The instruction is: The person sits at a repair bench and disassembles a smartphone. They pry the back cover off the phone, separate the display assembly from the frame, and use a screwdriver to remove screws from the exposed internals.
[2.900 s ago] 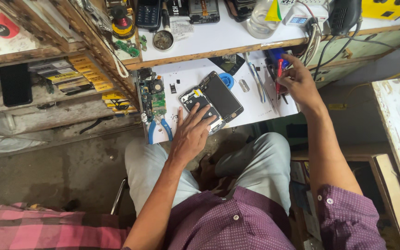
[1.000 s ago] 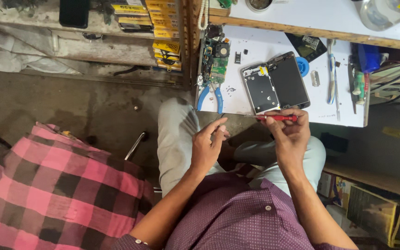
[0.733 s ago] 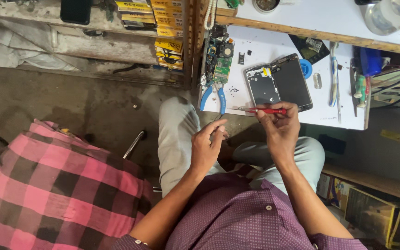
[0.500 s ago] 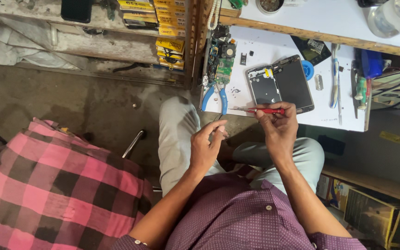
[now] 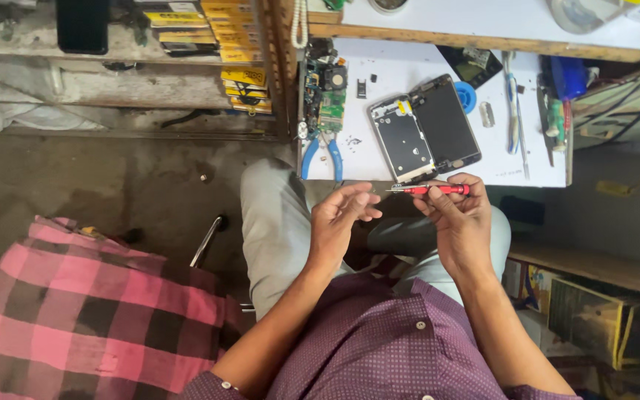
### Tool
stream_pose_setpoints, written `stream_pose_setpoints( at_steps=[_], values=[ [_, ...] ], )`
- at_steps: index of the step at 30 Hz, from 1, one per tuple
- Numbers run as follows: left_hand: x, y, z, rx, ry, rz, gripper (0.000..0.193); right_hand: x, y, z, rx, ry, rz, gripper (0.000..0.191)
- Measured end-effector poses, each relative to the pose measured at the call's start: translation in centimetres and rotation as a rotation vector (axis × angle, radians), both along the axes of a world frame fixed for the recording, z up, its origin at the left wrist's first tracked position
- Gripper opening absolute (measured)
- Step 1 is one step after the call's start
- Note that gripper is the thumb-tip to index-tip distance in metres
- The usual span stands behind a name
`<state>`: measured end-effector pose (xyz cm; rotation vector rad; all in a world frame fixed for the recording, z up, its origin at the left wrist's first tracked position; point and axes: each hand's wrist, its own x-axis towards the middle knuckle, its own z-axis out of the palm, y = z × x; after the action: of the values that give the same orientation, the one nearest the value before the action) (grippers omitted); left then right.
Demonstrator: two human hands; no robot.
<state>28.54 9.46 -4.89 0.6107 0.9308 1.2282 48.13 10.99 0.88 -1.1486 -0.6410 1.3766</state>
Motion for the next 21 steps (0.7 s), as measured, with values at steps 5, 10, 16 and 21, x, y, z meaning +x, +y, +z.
stream_pose_setpoints(
  at_steps=[5, 10, 16, 21],
  values=[
    [0.8, 0.2, 0.2, 0.029, 0.044, -0.056, 0.033, 0.8, -0.8, -0.4, -0.006, 0.012, -0.012, 0.022],
    [1.1, -0.2, 0.0, 0.030, 0.060, -0.075, 0.031, 1.3, -1.4, -1.0, 0.008, 0.045, -0.006, 0.024],
    [1.4, -0.3, -0.5, 0.031, 0.054, -0.073, 0.027, 1.4, -1.9, -1.1, -0.020, 0.022, -0.005, 0.025],
    [1.3, -0.5, -0.8, 0.038, 0.104, -0.054, 0.024, 1.4, -2.1, -0.9, 0.017, -0.014, -0.014, 0.024]
  ],
)
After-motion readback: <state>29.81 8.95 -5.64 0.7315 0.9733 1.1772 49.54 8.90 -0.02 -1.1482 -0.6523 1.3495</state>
